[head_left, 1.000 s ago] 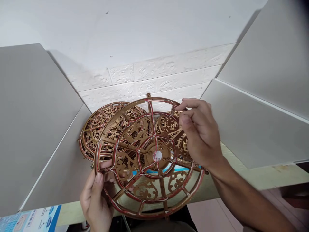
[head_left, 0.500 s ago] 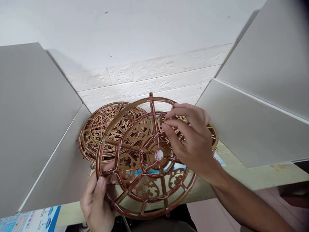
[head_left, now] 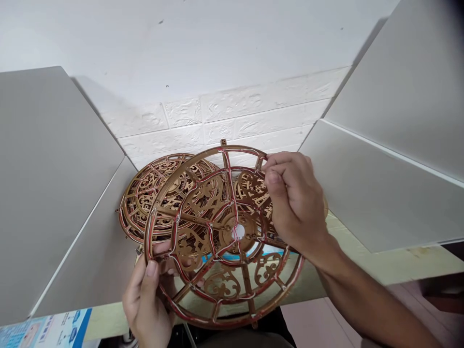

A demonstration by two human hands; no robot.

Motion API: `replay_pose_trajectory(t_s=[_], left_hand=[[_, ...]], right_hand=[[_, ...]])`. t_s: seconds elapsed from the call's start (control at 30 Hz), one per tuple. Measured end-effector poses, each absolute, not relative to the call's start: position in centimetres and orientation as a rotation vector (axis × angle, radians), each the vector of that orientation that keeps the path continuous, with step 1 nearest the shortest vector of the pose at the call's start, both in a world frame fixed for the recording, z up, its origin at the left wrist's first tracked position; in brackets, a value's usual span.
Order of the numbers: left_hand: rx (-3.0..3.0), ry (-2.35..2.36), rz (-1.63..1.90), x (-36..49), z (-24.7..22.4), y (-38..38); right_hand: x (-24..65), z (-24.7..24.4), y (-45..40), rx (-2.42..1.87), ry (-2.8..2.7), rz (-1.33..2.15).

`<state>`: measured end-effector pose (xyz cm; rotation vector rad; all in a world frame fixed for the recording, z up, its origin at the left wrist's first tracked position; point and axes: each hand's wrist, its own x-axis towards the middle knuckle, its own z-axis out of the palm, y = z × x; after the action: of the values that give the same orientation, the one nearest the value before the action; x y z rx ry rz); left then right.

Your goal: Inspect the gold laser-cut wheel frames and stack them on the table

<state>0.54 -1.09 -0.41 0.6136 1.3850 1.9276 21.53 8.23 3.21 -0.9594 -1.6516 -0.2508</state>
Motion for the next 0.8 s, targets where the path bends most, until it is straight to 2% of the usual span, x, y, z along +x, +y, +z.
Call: replay_pose_trajectory(t_s=[0.33, 0.8], left_hand=[[0.651, 1.33, 1.966, 0.7, -0.3, -1.0], [0.628, 1.394, 1.922, 0.5, -1.1, -1.2]], right_hand=[[22.3, 3.2, 8.0, -0.831, -1.748, -0.407], [21.8, 2.7, 8.4, -0.917, -1.938, -0.726]])
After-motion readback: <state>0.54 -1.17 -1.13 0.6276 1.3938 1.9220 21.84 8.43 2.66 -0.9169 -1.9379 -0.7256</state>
